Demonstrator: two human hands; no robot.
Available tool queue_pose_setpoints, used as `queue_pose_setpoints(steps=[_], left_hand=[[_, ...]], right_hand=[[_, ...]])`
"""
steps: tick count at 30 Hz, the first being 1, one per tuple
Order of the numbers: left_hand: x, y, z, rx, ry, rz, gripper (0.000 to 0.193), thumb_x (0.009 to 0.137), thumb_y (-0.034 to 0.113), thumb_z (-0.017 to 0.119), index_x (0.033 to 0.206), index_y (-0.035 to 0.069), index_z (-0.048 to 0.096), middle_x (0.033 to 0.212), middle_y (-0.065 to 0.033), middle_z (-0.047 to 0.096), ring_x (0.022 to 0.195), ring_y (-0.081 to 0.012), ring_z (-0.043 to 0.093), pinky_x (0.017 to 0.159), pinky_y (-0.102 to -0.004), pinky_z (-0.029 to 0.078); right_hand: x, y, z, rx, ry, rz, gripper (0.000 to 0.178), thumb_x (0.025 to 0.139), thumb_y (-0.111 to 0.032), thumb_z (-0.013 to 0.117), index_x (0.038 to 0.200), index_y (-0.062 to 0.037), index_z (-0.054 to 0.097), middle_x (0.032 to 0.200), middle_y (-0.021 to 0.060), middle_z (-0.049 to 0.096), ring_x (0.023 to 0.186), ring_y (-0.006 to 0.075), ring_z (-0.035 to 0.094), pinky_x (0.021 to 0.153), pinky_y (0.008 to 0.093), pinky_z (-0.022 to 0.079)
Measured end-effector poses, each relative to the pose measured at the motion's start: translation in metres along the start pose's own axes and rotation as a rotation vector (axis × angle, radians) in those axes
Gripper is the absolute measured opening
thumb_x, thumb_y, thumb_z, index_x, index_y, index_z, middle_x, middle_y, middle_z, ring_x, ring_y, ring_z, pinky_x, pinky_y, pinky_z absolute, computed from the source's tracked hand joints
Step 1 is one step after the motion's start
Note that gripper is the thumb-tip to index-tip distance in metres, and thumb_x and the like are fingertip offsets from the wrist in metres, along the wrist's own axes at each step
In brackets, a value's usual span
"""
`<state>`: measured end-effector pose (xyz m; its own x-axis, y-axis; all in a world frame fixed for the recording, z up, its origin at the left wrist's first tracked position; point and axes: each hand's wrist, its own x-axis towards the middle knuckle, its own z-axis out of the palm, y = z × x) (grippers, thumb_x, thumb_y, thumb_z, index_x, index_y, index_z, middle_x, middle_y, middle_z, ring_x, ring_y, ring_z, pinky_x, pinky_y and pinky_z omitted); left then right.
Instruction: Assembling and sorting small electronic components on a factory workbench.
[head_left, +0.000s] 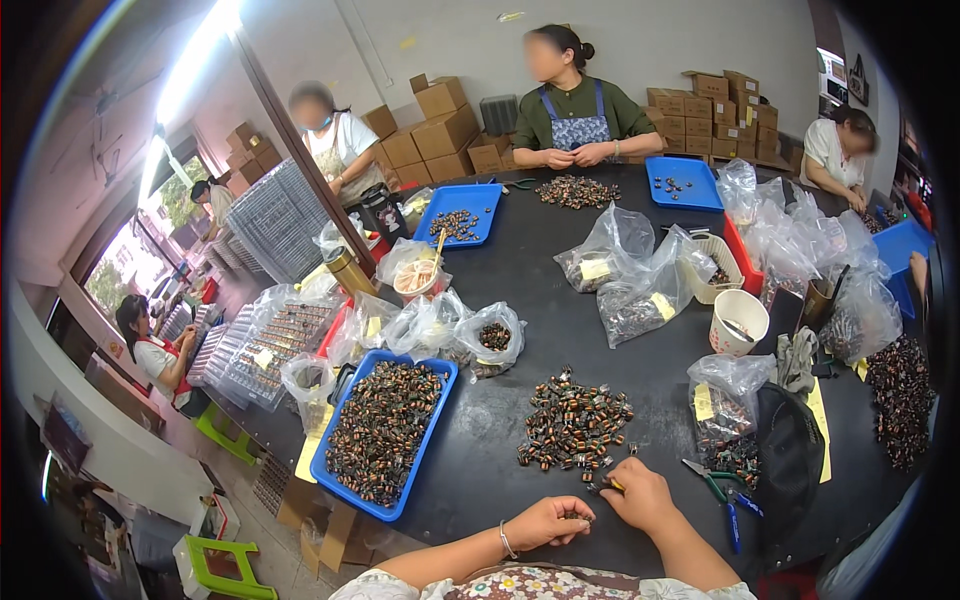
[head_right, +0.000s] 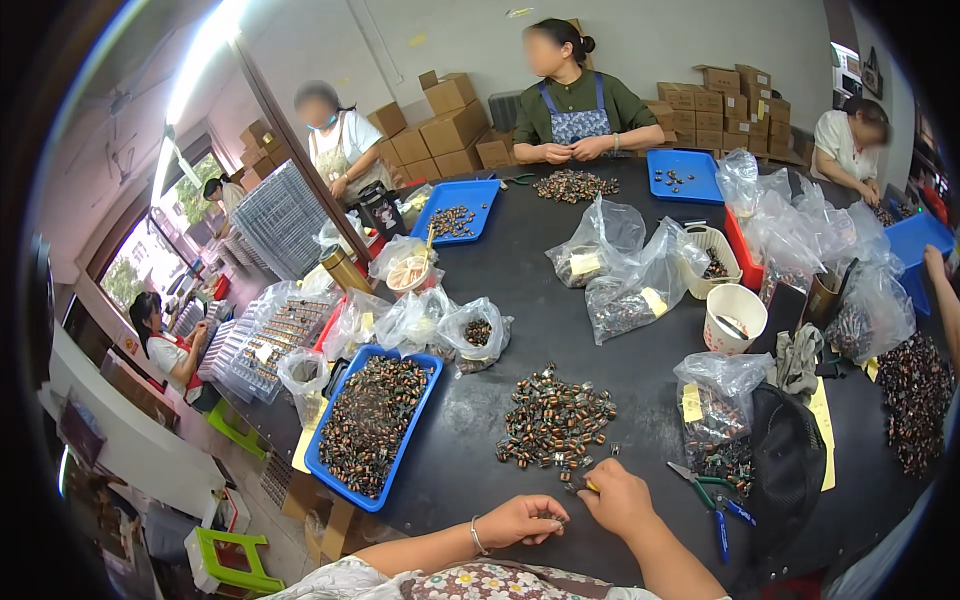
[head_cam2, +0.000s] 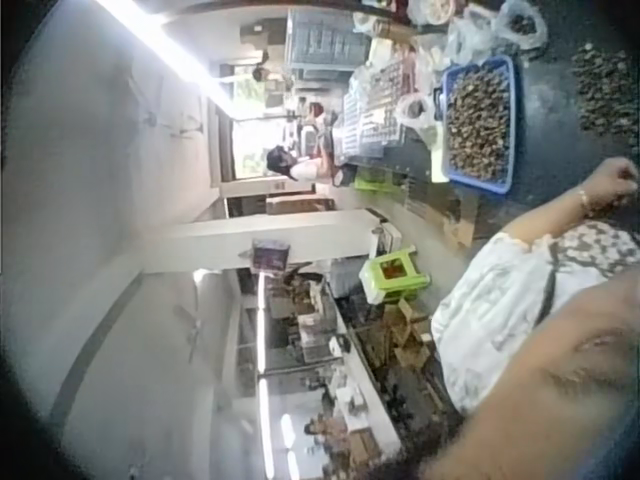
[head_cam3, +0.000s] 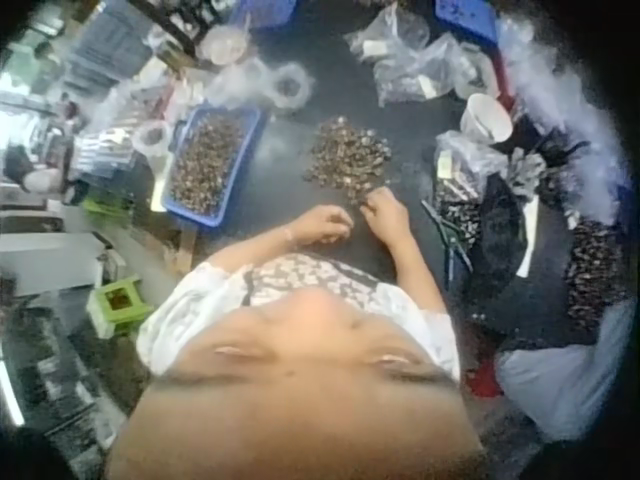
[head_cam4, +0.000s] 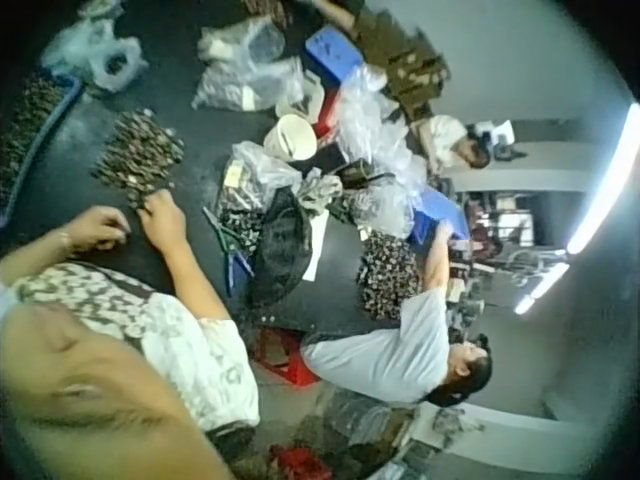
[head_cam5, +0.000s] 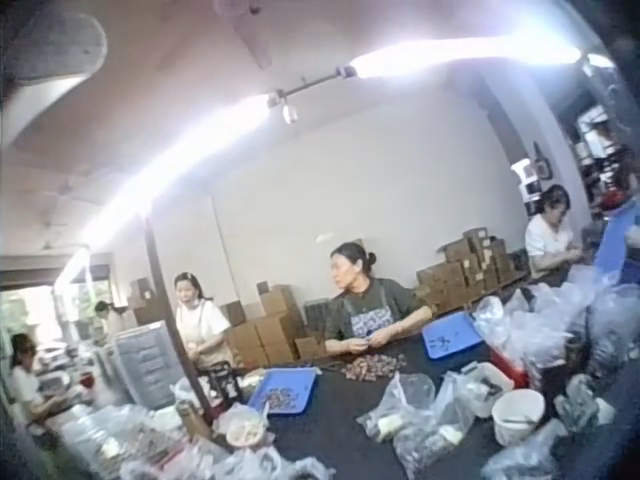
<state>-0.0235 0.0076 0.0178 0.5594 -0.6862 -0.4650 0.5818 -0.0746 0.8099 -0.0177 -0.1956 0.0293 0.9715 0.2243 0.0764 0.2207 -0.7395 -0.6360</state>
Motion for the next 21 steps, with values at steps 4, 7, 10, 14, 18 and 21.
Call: queue_pose_setpoints(steps=[4, 7, 10, 14, 18, 21], left_hand=[[0.000, -0.004, -0.001, 0.001, -0.003, -0.007, 0.019, 0.087, 0.013, 0.055, 0.103, 0.003, 0.053, 0.084, -0.0048, 0.060, 0.055, -0.0034, 0.047, 0.045, -0.0154, 0.036], [0.001, -0.005, 0.005, 0.048, 0.005, -0.002, 0.017, 0.087, 0.017, 0.056, 0.101, 0.007, 0.054, 0.082, -0.0012, 0.059, 0.055, -0.0026, 0.046, 0.045, -0.0148, 0.035], [-0.001, -0.004, 0.004, 0.050, 0.015, 0.002, 0.018, 0.087, 0.017, 0.056, 0.101, 0.007, 0.054, 0.083, -0.0013, 0.059, 0.055, -0.0024, 0.046, 0.045, -0.0147, 0.035], [0.000, -0.004, 0.004, 0.054, 0.018, -0.005, 0.018, 0.087, 0.016, 0.055, 0.102, 0.006, 0.054, 0.085, -0.0018, 0.060, 0.055, -0.0023, 0.046, 0.045, -0.0143, 0.034], [0.001, -0.006, 0.003, 0.047, 0.012, -0.005, 0.019, 0.087, 0.016, 0.056, 0.102, 0.006, 0.054, 0.085, -0.0020, 0.060, 0.055, -0.0022, 0.046, 0.045, -0.0143, 0.035], [0.000, -0.004, 0.005, 0.043, 0.032, -0.017, 0.020, 0.087, 0.016, 0.056, 0.103, 0.006, 0.054, 0.086, -0.0022, 0.061, 0.055, -0.0022, 0.046, 0.045, -0.0143, 0.035]], right_hand=[[0.000, -0.006, 0.003, 0.037, 0.006, -0.012, 0.022, 0.070, -0.024, 0.069, 0.087, -0.0106, 0.063, 0.090, 0.0052, 0.057, 0.077, 0.0266, 0.060, 0.066, 0.0381, 0.048], [0.000, -0.004, 0.009, -0.011, -0.047, -0.043, 0.025, 0.069, -0.026, 0.069, 0.089, -0.0133, 0.063, 0.087, 0.0059, 0.055, 0.077, 0.0276, 0.060, 0.065, 0.0393, 0.049], [0.001, -0.004, 0.011, -0.008, -0.040, -0.055, 0.024, 0.070, -0.025, 0.069, 0.089, -0.0130, 0.062, 0.087, 0.0059, 0.055, 0.076, 0.0273, 0.060, 0.065, 0.0391, 0.049], [-0.002, -0.003, 0.011, 0.005, -0.019, -0.085, 0.022, 0.069, -0.023, 0.068, 0.086, -0.0123, 0.060, 0.087, 0.0059, 0.055, 0.076, 0.0272, 0.060, 0.065, 0.0390, 0.049], [-0.002, -0.003, 0.010, 0.042, -0.008, -0.096, 0.019, 0.069, -0.020, 0.068, 0.084, -0.0128, 0.059, 0.087, 0.0056, 0.055, 0.076, 0.0270, 0.060, 0.065, 0.0385, 0.049], [-0.003, -0.003, 0.009, 0.051, -0.017, -0.088, 0.018, 0.069, -0.019, 0.067, 0.084, -0.0131, 0.059, 0.088, 0.0054, 0.056, 0.076, 0.0266, 0.060, 0.065, 0.0383, 0.049]])
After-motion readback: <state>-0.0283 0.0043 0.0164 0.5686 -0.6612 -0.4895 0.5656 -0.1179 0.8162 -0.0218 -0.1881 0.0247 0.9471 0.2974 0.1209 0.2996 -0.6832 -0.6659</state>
